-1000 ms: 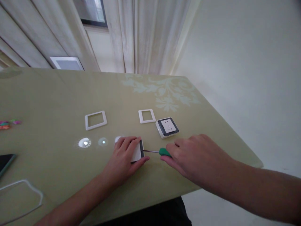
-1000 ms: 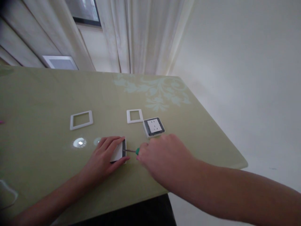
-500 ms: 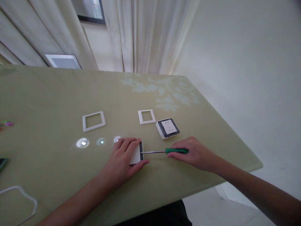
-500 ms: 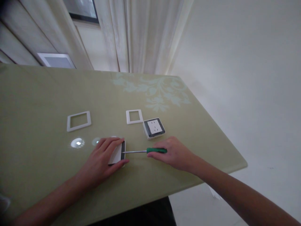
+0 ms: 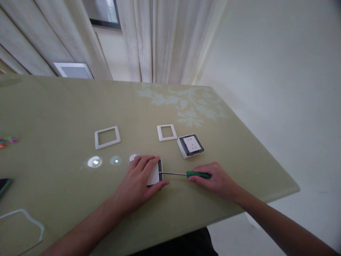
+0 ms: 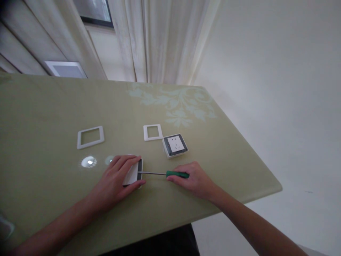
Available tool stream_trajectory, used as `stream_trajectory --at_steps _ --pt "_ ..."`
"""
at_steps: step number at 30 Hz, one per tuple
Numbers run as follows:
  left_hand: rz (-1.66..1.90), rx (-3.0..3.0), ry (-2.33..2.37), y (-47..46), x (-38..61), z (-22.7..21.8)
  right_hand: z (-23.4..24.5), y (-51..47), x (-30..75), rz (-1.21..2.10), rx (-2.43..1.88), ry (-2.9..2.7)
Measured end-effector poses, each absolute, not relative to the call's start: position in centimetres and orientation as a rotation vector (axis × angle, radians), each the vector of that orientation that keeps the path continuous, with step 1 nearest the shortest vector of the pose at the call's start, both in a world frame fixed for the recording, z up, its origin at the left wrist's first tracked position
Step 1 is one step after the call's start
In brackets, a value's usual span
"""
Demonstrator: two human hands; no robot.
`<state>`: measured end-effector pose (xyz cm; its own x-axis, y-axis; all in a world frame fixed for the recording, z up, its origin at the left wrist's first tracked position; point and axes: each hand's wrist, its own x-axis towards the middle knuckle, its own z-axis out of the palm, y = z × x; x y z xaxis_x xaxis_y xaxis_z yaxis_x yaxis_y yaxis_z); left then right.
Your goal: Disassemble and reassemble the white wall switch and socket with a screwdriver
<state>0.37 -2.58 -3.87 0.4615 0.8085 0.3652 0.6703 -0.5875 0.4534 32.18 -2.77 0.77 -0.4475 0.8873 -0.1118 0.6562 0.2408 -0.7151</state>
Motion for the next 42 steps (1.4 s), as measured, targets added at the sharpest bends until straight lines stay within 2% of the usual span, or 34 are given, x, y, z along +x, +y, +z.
stream_trajectory --at_steps 15,23,27,35,39,42 --pt "0.866 2.402 1.261 -2.4 0.6 -4.0 0.6 -2.8 32.4 0.926 -1.439 -2.211" --pt "0.882 2.367 1.267 -2.3 0.8 -3.9 7.7 -1.4 30.9 0.239 -1.356 -2.809" --pt "0.893 2.371 1.263 -2.3 1.0 -3.9 10.4 -1.8 28.5 -0.034 -1.36 -2.884" --pt "0.917 2.388 1.292 -2.6 1.2 -4.2 13.1 -1.6 23.9 0.125 -1.282 -2.948" --pt "0.917 2.397 1.303 -2.6 1.3 -4.3 13.8 2.1 24.7 0.248 -1.166 -2.965" --pt "0.91 2.387 1.308 -2.5 1.4 -4.4 13.5 4.0 26.5 0.352 -1.247 -3.034"
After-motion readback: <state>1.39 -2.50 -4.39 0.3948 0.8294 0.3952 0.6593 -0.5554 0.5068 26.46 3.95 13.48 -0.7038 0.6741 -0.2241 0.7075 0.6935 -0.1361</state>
